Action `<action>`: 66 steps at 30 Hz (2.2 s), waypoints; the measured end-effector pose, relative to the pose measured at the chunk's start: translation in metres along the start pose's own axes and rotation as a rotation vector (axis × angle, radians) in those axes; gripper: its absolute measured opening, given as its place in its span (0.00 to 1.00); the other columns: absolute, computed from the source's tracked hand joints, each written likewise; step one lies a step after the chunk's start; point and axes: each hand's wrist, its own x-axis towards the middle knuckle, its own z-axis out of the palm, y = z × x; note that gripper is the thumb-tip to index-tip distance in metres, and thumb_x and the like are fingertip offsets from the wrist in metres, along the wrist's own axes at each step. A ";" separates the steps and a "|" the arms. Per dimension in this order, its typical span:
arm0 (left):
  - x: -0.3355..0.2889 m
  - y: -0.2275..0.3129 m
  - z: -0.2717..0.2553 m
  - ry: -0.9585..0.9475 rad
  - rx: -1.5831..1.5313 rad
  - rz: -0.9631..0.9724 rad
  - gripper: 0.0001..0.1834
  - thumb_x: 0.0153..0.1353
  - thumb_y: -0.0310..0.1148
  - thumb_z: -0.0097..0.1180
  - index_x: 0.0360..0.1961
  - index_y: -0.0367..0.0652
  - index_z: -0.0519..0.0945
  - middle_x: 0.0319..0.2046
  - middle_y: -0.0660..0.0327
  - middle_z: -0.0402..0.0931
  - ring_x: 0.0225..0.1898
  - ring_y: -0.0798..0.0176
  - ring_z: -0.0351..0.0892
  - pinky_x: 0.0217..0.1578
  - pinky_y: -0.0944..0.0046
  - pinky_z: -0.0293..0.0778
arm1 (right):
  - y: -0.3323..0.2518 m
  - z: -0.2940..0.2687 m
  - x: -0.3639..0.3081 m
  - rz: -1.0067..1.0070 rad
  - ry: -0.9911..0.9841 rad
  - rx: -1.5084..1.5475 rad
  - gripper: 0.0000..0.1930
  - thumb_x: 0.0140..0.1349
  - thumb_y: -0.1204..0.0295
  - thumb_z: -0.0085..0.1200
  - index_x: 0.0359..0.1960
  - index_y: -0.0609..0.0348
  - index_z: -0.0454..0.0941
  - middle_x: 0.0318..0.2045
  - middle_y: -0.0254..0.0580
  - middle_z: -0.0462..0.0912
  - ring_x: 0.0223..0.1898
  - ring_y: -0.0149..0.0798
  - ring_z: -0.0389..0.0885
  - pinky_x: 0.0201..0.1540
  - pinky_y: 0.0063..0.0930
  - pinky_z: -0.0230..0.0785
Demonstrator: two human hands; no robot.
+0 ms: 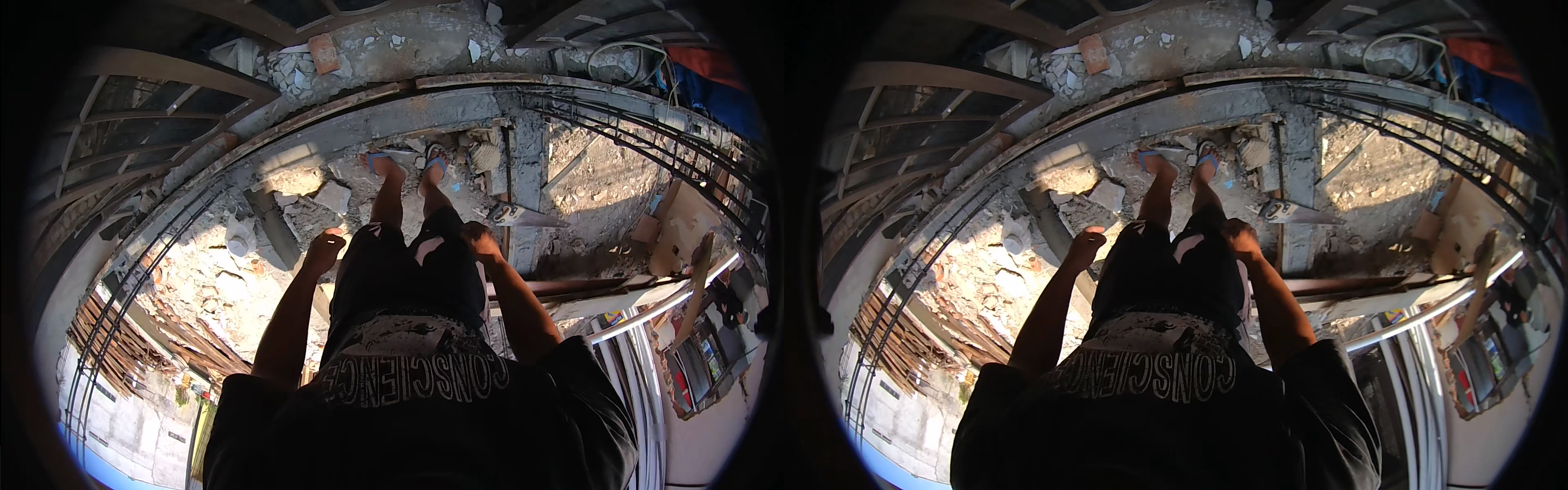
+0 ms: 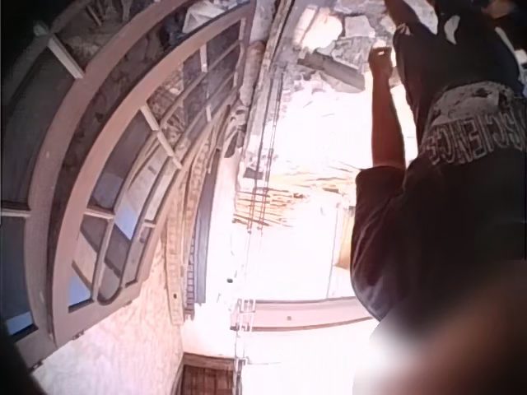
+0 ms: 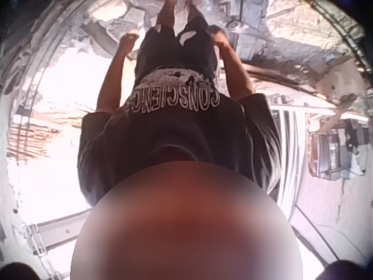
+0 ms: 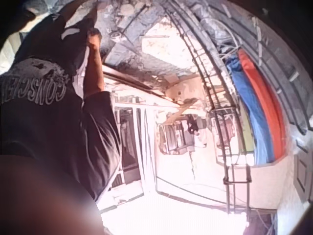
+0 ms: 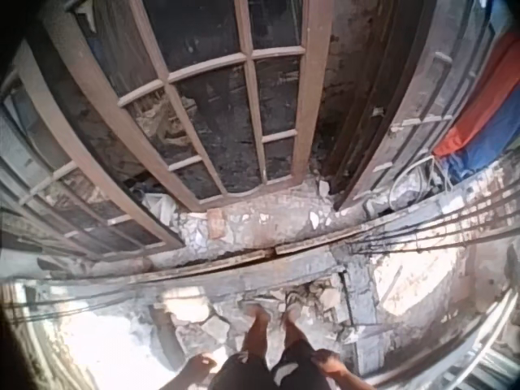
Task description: The person removes wooden planks and metal rods from a partially demolished ceiling structure. They lift and drop planks, then pry and pull out metal rods using hand force.
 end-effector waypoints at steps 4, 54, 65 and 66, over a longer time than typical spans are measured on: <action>-0.018 -0.009 0.003 0.053 0.010 -0.038 0.18 0.60 0.37 0.60 0.49 0.39 0.80 0.43 0.55 0.83 0.42 0.60 0.83 0.44 0.61 0.76 | 0.004 -0.006 0.006 -0.033 0.029 -0.044 0.18 0.63 0.57 0.50 0.43 0.59 0.82 0.43 0.53 0.83 0.47 0.55 0.81 0.52 0.43 0.73; 0.015 -0.183 0.007 0.587 -0.402 -0.065 0.14 0.63 0.29 0.56 0.49 0.37 0.81 0.51 0.53 0.80 0.38 0.63 0.84 0.38 0.64 0.80 | -0.420 -0.144 0.023 -0.746 0.321 -0.495 0.14 0.58 0.80 0.55 0.47 0.62 0.79 0.36 0.47 0.84 0.36 0.44 0.85 0.42 0.34 0.76; -0.002 -0.098 0.081 0.912 -1.192 -0.583 0.20 0.64 0.33 0.53 0.53 0.31 0.77 0.46 0.52 0.80 0.47 0.60 0.80 0.44 0.62 0.75 | -0.435 -0.185 0.232 -0.625 -0.288 -0.676 0.13 0.61 0.74 0.59 0.48 0.61 0.78 0.36 0.47 0.84 0.38 0.43 0.86 0.40 0.35 0.77; 0.006 -0.073 0.107 0.966 -1.331 -0.686 0.20 0.64 0.33 0.55 0.53 0.31 0.77 0.45 0.51 0.80 0.42 0.60 0.81 0.40 0.63 0.76 | -0.432 -0.188 0.254 -0.612 -0.290 -0.669 0.13 0.61 0.73 0.59 0.47 0.60 0.79 0.36 0.47 0.85 0.37 0.45 0.86 0.40 0.36 0.77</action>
